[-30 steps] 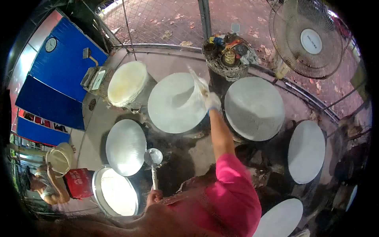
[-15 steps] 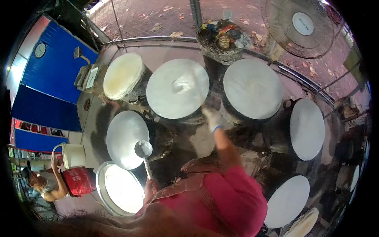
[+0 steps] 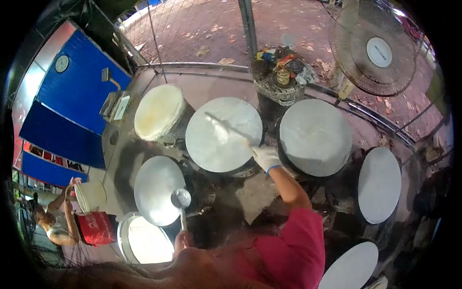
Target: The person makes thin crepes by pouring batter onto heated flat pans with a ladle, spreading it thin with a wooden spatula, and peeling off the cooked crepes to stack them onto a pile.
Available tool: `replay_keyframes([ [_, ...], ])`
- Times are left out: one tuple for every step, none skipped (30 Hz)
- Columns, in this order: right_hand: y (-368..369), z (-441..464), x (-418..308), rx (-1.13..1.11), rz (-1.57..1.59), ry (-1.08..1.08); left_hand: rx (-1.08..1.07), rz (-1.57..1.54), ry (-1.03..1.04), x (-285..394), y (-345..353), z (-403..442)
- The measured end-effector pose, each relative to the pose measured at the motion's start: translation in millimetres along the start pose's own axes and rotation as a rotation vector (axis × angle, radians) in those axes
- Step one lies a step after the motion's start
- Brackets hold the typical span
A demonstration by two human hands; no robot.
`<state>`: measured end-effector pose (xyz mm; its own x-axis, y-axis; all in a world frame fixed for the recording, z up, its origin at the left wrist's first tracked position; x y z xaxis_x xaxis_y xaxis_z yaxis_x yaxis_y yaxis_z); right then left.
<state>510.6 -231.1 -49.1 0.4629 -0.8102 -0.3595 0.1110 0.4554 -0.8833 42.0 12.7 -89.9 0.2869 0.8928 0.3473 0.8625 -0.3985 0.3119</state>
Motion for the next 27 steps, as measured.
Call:
replay_keyframes([
  [-13,-7,-8,0.026,0.024,-0.086,-0.064,-0.059,-0.050,3,30,-10],
  [-15,-11,2,-0.051,-0.044,-0.054,-0.055,-0.204,-0.126,9,58,-20],
  [-19,-12,13,-0.121,-0.112,-0.023,-0.051,-0.348,-0.199,18,86,-27],
  [-46,-7,15,-0.054,-0.068,0.074,0.015,-0.133,0.006,37,99,-18],
  [-13,-16,50,0.111,0.028,0.184,-0.003,-0.088,0.039,48,113,-4],
  [-12,-22,41,0.076,-0.019,0.137,-0.020,-0.043,0.073,60,127,11],
  [-14,-29,32,0.044,-0.067,0.089,-0.132,-0.169,-0.057,67,144,30],
  [-21,-38,16,0.032,-0.080,-0.030,-0.138,-0.141,-0.072,75,157,46],
  [-30,-43,12,-0.027,-0.049,-0.061,-0.141,-0.111,-0.088,80,171,55],
  [-42,-47,20,0.017,-0.068,-0.007,-0.158,-0.119,-0.034,88,191,52],
  [-49,-51,29,0.061,-0.090,0.045,-0.176,-0.129,0.019,93,210,51],
  [-48,-60,41,0.116,-0.147,0.121,-0.143,-0.066,0.118,98,220,55],
  [-49,-72,52,0.174,-0.207,0.198,-0.110,-0.002,0.213,102,231,59],
  [-58,-88,35,0.251,-0.263,0.085,-0.077,0.029,0.286,101,244,55],
  [-42,-104,24,0.181,-0.328,-0.002,-0.044,0.066,0.356,100,258,49],
  [16,-132,34,0.142,-0.380,-0.026,-0.068,0.104,0.338,93,264,78],
  [14,-142,10,0.119,-0.277,0.007,-0.091,0.145,0.314,83,268,106],
  [7,-150,-17,0.096,-0.174,0.042,-0.073,0.068,0.215,69,276,105],
  [-8,-150,-44,0.065,-0.071,0.197,-0.102,0.075,0.177,62,285,91],
  [-5,-152,-55,0.079,0.002,0.227,-0.182,0.074,0.082,59,285,78],
  [-4,-157,-64,0.090,0.074,0.255,-0.258,0.067,-0.017,55,281,66],
  [-16,-166,-71,0.158,0.090,0.202,-0.324,-0.014,-0.105,55,260,49],
  [-41,-169,-81,0.228,0.104,0.137,-0.394,-0.107,-0.189,57,233,30],
  [-60,-170,-91,0.300,0.121,0.062,-0.428,-0.048,0.133,67,201,13],
  [-67,-170,-98,0.364,0.143,0.018,-0.320,0.027,0.175,63,176,-8],
  [-71,-176,-107,0.418,0.171,-0.022,-0.244,0.049,0.187,63,161,-13],
  [-74,-194,-113,0.447,0.195,-0.061,-0.155,0.062,0.179,51,137,-15],
])
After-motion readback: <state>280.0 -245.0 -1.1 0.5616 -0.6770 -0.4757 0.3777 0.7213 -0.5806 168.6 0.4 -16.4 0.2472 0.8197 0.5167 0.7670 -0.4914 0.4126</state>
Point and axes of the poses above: each hand's wrist, its own z-axis towards the middle knuckle, its own y-axis out of the palm, x = y × z, the point moved 8 cm from there along z, towards the middle knuckle, and after that the axes turned 14 degrees about x, right-handed, at the moved point
